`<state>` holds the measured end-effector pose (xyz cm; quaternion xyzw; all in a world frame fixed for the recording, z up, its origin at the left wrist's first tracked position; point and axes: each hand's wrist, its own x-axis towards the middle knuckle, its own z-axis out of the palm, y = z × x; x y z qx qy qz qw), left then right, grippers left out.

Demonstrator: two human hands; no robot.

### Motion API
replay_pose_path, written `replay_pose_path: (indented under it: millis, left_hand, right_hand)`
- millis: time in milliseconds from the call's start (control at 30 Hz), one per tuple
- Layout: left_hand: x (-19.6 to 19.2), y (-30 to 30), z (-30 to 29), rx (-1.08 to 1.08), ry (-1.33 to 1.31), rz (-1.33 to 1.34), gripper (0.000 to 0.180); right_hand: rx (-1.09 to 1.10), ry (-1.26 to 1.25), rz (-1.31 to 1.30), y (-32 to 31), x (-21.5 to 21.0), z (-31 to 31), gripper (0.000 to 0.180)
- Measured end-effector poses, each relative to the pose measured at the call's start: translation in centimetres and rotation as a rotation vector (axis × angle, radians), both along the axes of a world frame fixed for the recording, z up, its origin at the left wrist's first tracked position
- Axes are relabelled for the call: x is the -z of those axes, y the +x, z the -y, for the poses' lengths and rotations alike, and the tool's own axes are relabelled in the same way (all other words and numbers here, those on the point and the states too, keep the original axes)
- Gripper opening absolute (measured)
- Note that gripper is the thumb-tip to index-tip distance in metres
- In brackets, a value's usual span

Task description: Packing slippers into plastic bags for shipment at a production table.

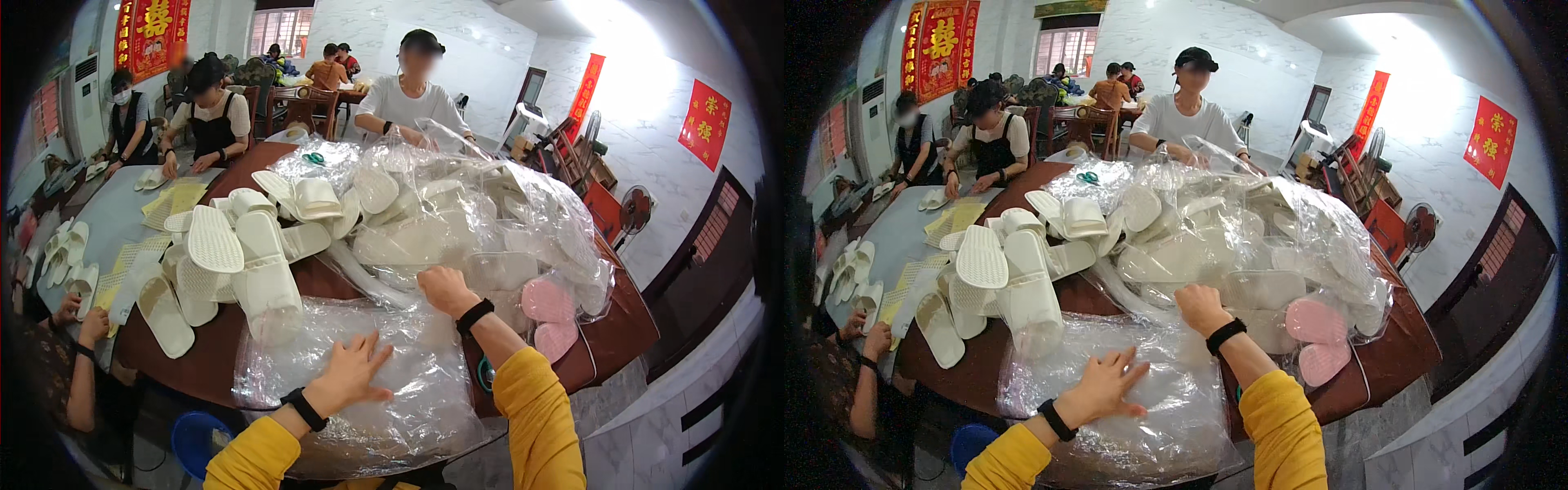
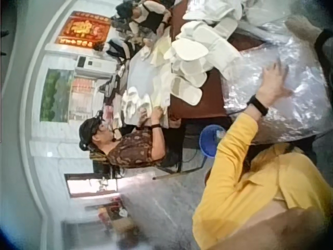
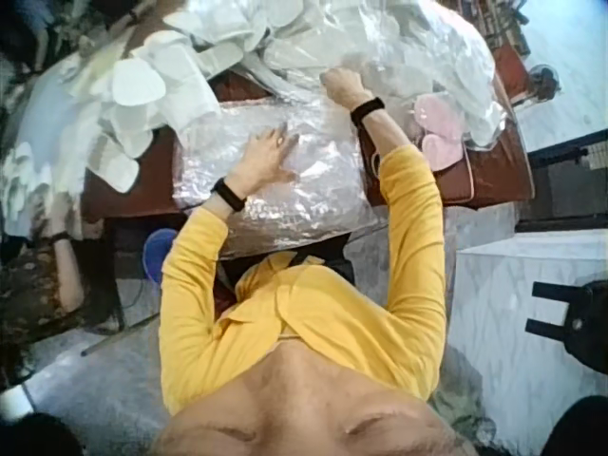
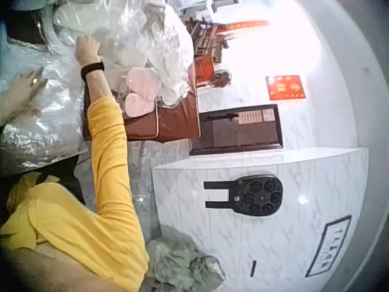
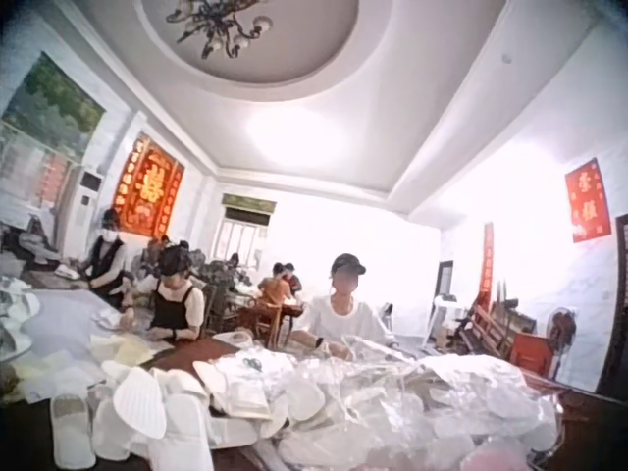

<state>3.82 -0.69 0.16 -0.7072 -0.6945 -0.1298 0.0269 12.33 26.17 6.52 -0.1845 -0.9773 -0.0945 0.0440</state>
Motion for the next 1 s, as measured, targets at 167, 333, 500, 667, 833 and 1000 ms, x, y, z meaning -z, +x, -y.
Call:
replay_pose_path:
  millis: [167, 333, 500, 667, 833, 1000]
  left_hand:
    - [-0.3, -0.2, -0.2, -0.018, -0.032, -0.044, 0.087]
    - [-0.6, -1.1, -0.9, 0.053, -0.062, 0.076, 0.088]
    - [0.0, -1.5, -0.3, 0.056, 0.039, 0.103, 0.087]
    - [-1.2, -0.9, -0.6, -0.021, -0.183, 0.101, 0.086]
    - [-0.5, -3.6, 1.6, 0.058, 0.070, 0.311, 0.054]
    - [-6.9, -8.6, 7.3, -0.396, 0.422, -0.139, 0.050]
  right_hand:
    - [-0.094, -0.072, -0.572, -3.3, -5.7, -0.1, 0.007]
    - [-0.141, -0.045, -0.682, -5.3, -13.8, 3.9, 0.010]
    - [-0.187, -0.024, -0.221, -0.8, -10.8, 10.5, 0.021]
    - [-0.228, -0.055, 0.054, 8.7, 0.2, 14.2, 0.080]
    - [-0.287, -0.188, -0.056, 11.1, 4.9, 13.5, 0.081]
    - [-0.237, -0.141, 0.074, 11.4, -0.3, 14.2, 0.069]
